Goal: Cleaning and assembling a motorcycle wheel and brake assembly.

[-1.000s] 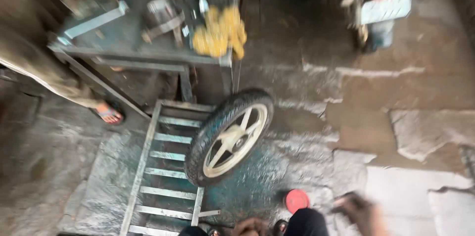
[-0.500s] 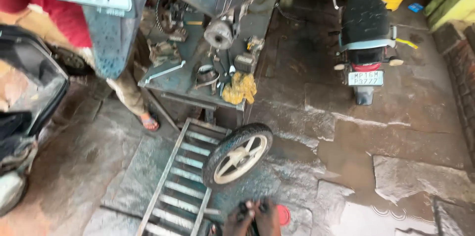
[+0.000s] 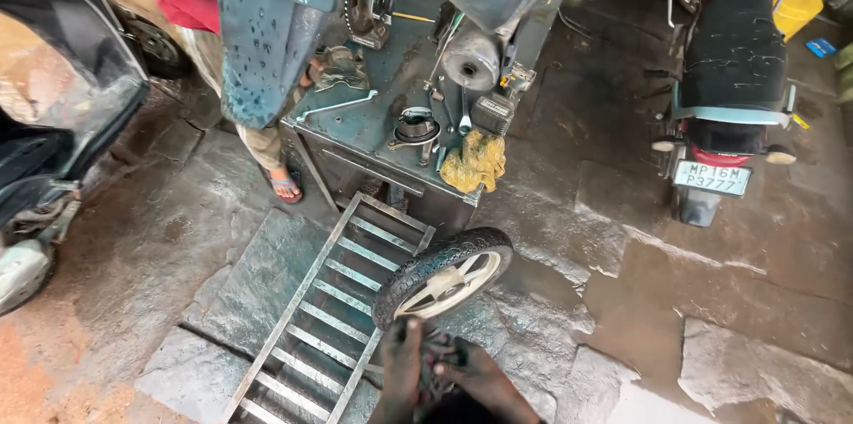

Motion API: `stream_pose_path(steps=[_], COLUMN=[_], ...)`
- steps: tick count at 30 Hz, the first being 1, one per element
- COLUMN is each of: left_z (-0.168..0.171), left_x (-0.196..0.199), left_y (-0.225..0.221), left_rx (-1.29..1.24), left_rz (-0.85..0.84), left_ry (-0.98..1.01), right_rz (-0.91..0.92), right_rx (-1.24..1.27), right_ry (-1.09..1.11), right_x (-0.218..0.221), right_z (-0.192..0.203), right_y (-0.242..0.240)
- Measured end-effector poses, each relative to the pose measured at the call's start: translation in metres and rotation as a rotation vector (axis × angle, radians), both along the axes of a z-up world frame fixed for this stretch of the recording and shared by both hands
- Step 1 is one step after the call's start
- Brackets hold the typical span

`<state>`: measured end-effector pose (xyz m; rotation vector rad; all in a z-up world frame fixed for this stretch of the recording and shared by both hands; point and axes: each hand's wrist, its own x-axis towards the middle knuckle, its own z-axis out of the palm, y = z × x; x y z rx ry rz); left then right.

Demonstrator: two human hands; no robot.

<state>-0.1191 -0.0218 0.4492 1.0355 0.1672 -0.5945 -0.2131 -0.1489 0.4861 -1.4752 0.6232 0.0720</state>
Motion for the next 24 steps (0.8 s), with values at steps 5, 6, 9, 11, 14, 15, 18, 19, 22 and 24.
stream_pose_path(steps=[5, 6, 9, 11, 14, 15, 18, 19, 22, 24], left_z=[-0.013, -0.004, 0.022, 0.027, 0.029, 0.036, 0.034, 0.030, 0.022, 0.021], left_x=[0.056, 0.067, 0.099, 0.115, 0.135, 0.138, 0.126, 0.121, 0.118, 0.117], left_y=[-0.053, -0.062, -0.077, -0.083, -0.082, -0.082, -0.082, -0.086, -0.106, -0.119], left_rx=[-0.011, 0.060, 0.076, 0.011, 0.465, 0.450, 0.423, 0.394, 0.301, 0.211], left_rz=[-0.058, -0.094, -0.139, -0.136, -0.233, -0.334, -0.433, -0.425, -0.553, -0.515], left_ry=[-0.334, -0.272, -0.117, -0.019, -0.597, -0.670, -0.803, -0.886, -0.456, -0.366], right_rz=[0.100, 0.107, 0.103, 0.102, -0.015, -0.045, 0.029, 0.131, 0.272, 0.262], right_rx=[-0.081, -0.189, -0.447, -0.604, -0.585, -0.429, -0.269, -0.281, -0.387, -0.370], right_ry=[0.164, 0.118, -0.030, -0.132, -0.238, -0.240, -0.167, -0.111, -0.005, -0.077], right_x=[0.052, 0.056, 0.068, 0.071, 0.083, 0.089, 0.111, 0.122, 0.127, 0.125], right_z=[0.016, 0.011, 0.007, 0.011, 0.025, 0.029, 0.066, 0.082, 0.050, 0.031], right_y=[-0.030, -0.038, -0.057, -0.075, -0.106, -0.113, -0.114, -0.114, -0.135, -0.147])
